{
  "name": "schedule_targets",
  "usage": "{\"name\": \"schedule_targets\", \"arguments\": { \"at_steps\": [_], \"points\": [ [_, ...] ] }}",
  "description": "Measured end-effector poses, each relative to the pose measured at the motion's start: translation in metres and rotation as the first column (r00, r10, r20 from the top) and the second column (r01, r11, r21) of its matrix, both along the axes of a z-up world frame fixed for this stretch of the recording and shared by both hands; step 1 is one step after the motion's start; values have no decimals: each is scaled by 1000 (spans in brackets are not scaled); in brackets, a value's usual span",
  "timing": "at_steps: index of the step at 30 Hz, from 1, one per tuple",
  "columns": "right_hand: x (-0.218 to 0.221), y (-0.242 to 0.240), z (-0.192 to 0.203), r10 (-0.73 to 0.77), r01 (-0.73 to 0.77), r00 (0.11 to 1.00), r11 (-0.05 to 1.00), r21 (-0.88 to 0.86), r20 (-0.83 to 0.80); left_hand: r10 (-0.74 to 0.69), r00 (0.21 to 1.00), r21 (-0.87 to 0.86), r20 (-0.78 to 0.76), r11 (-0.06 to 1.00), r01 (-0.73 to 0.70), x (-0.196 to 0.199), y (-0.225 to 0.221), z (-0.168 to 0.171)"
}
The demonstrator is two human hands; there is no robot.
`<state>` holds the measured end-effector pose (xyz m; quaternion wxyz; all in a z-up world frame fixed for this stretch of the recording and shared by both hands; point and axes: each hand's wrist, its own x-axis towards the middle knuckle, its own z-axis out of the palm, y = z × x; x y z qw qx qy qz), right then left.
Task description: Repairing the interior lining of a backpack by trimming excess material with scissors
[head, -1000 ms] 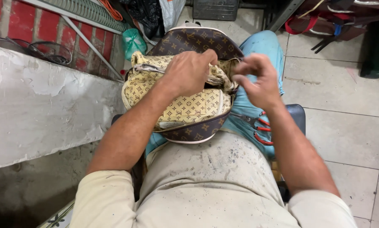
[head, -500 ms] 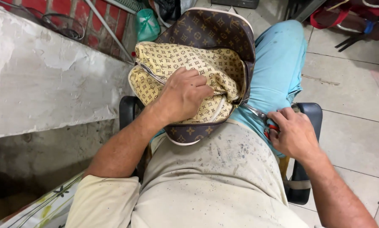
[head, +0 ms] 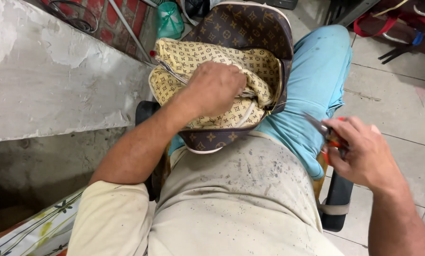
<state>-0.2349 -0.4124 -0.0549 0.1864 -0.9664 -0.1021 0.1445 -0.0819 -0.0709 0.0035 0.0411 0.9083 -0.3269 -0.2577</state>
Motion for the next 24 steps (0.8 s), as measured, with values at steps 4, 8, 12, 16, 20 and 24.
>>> {"name": "schedule_targets", "arguments": {
  "at_steps": [4, 8, 12, 16, 20, 24],
  "points": [
    [33, 19, -7, 161, -172, 888, 985, -15, 430, 89, 977, -19, -196, 995, -95, 27, -4, 16],
    [66, 38, -5, 270, -203, 815, 962, -184, 512, 23, 985, -116, -169, 992, -43, 39, 2, 6],
    [86, 55, -3, 344, -178, 790, 921, -346, 507, 33, 979, -138, -203, 988, -62, 35, 2, 6],
    [91, 63, 2, 427, -224, 773, 876, -428, 470, 24, 998, -161, -52, 986, -32, 16, 8, -9],
    [86, 64, -3, 455, -227, 707, 871, -437, 541, -73, 936, -178, 346, 974, 142, -15, 19, -32],
    [80, 67, -4, 446, -221, 674, 882, -415, 589, -29, 776, -280, 629, 924, 261, -30, 28, -47]
  ]
}}
